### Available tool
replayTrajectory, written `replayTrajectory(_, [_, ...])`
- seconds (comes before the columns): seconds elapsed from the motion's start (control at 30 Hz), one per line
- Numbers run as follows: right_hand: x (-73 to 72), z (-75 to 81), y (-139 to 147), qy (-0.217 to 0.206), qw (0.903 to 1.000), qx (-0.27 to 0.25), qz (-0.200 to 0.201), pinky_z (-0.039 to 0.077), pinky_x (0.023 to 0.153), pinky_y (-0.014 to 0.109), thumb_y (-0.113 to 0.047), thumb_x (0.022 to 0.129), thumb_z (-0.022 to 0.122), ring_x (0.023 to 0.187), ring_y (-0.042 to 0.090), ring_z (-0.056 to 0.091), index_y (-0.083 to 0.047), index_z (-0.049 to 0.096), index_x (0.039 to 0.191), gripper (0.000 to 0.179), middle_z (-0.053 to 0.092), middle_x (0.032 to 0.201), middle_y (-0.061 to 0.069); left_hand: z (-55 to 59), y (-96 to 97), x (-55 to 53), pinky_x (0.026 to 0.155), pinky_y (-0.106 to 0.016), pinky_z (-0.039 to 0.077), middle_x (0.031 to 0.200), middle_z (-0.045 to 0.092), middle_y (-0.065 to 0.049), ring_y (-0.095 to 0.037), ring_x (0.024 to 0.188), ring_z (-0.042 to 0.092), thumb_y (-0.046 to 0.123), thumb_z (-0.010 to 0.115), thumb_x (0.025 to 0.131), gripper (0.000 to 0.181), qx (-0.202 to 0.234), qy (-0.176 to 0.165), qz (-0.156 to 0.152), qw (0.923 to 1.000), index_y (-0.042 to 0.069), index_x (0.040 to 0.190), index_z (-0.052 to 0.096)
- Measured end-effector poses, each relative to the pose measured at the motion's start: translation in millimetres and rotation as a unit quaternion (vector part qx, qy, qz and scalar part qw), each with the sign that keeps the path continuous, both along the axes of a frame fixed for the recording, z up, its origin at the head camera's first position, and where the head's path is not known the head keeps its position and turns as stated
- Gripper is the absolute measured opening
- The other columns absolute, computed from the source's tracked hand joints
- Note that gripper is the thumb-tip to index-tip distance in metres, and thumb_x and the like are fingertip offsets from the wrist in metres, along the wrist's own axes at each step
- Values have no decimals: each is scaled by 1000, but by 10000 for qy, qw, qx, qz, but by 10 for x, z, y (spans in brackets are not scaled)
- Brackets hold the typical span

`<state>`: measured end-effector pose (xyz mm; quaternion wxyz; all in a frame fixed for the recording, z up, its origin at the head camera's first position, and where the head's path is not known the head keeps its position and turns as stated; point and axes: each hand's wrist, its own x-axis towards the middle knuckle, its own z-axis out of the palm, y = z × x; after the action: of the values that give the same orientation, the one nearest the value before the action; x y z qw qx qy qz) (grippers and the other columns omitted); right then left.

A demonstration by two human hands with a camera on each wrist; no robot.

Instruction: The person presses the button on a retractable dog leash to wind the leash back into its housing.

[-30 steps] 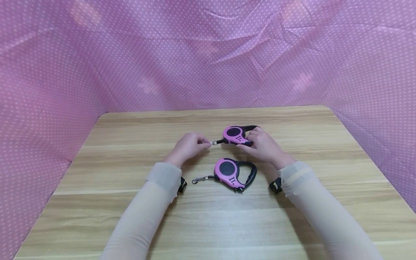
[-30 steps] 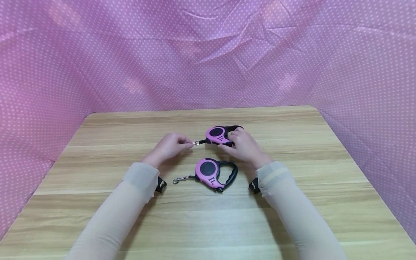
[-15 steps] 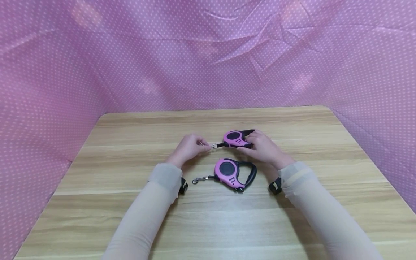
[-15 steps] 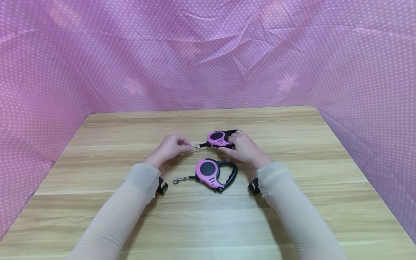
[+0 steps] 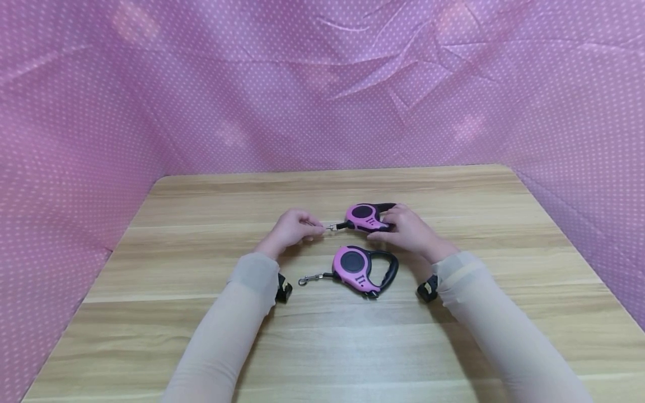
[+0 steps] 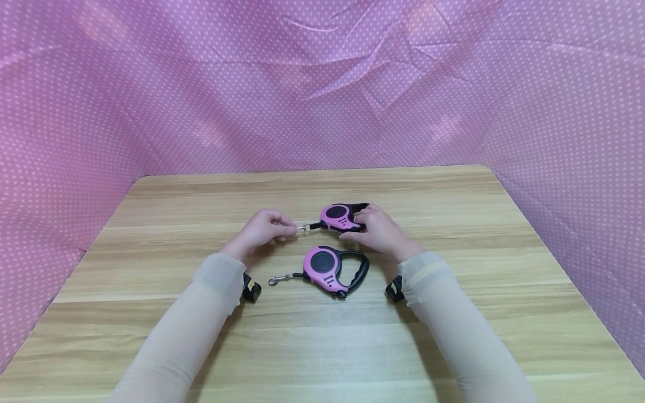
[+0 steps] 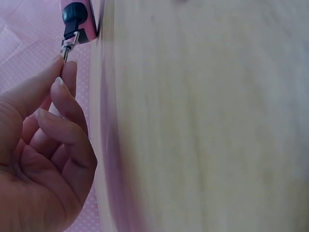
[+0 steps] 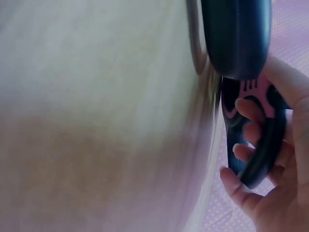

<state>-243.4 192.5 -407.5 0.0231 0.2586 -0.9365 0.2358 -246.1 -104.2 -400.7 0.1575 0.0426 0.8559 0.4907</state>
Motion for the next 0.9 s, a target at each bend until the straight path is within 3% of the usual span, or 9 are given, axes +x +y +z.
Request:
replayTrajectory(0.27, [-27,-25,26,-211,9998,58,8,46,77,36,-42,69,88,84,20,51,-10,70,76,38,62,82,3,-5,-12,-4,58,-20,49,85,74,-3,-10,65,61,18,78,85,21,30,-265,45,9996,7,101,72])
replayTrajectory(0.67, [-33,-39,18,-57,9991,362,191,46,84,41,-38,68,89,91,24,53,-8,74,79,36,67,88,5,16,-26,20,52,-18,44,85,75,-4,-8,61,60,18,78,86,23,-41,-488,122,9987,6,103,71])
replayTrajectory(0.9, [-46,-12,49,94,9973,677,276,49,87,43,-44,70,86,96,26,56,-6,75,89,44,69,96,7,19,-16,7,53,-19,46,85,74,-5,-8,62,60,18,78,85,24,-104,-486,98,9987,6,104,70])
